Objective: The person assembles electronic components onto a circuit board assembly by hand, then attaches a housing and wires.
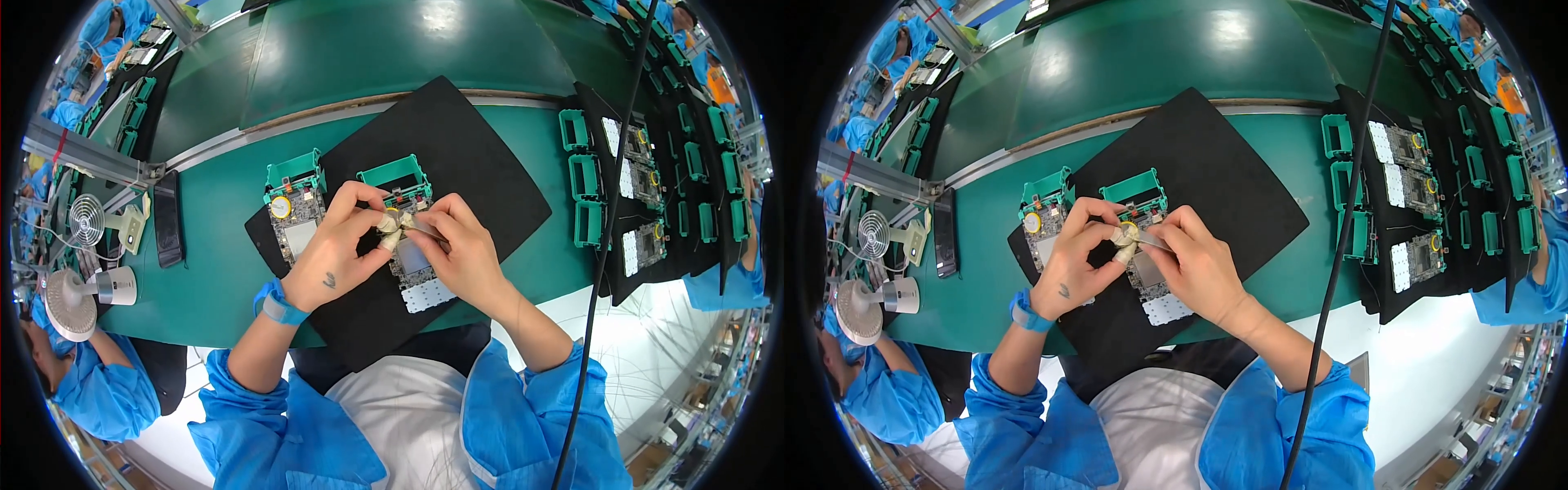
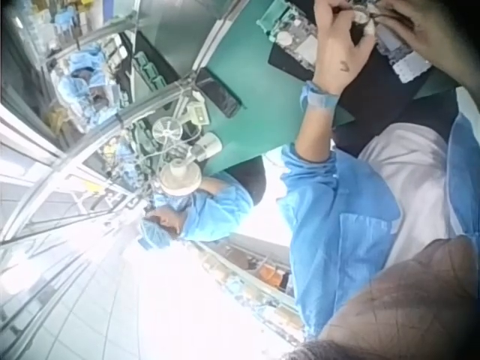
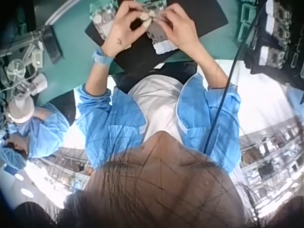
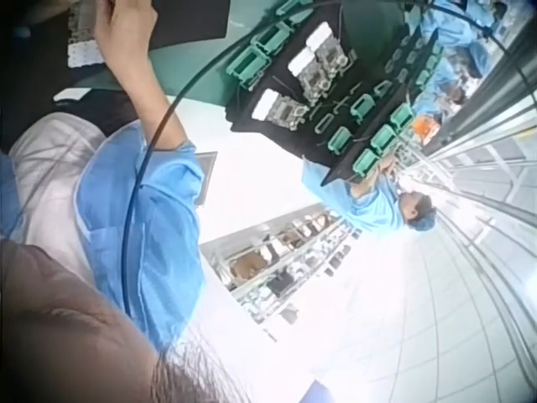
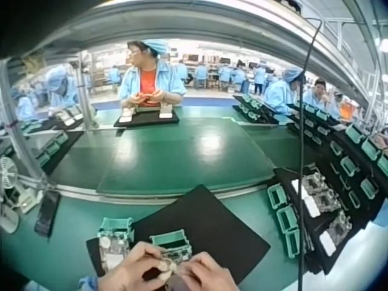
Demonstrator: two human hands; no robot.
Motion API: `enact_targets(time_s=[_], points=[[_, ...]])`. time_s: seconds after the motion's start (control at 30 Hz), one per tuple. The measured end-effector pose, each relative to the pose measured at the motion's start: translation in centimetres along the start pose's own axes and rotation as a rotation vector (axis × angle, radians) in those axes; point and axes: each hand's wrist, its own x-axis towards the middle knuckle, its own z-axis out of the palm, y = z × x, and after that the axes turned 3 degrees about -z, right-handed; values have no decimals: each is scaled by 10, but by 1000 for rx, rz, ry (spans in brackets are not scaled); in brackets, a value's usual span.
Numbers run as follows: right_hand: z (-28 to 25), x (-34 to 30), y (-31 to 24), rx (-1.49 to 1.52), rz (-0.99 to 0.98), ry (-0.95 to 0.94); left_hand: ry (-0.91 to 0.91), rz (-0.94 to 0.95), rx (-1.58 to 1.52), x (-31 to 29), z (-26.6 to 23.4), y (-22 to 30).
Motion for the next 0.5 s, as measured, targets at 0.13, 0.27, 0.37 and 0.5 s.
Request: enact_targets(time_s=[0.13,0.27,0.37,0.5], points=[[-12,-3,-6,38,110,121,-18,-26,63,3,-2,8],[-24,-15,1,-177,187,30,-38,-78,119,8,-3,20],[-23,-22,3,-205,179,76,-68,-117,139,12,-4,25],[-36,-21,-2,-539,127,-180,-82,-89,135,12,-5,22]])
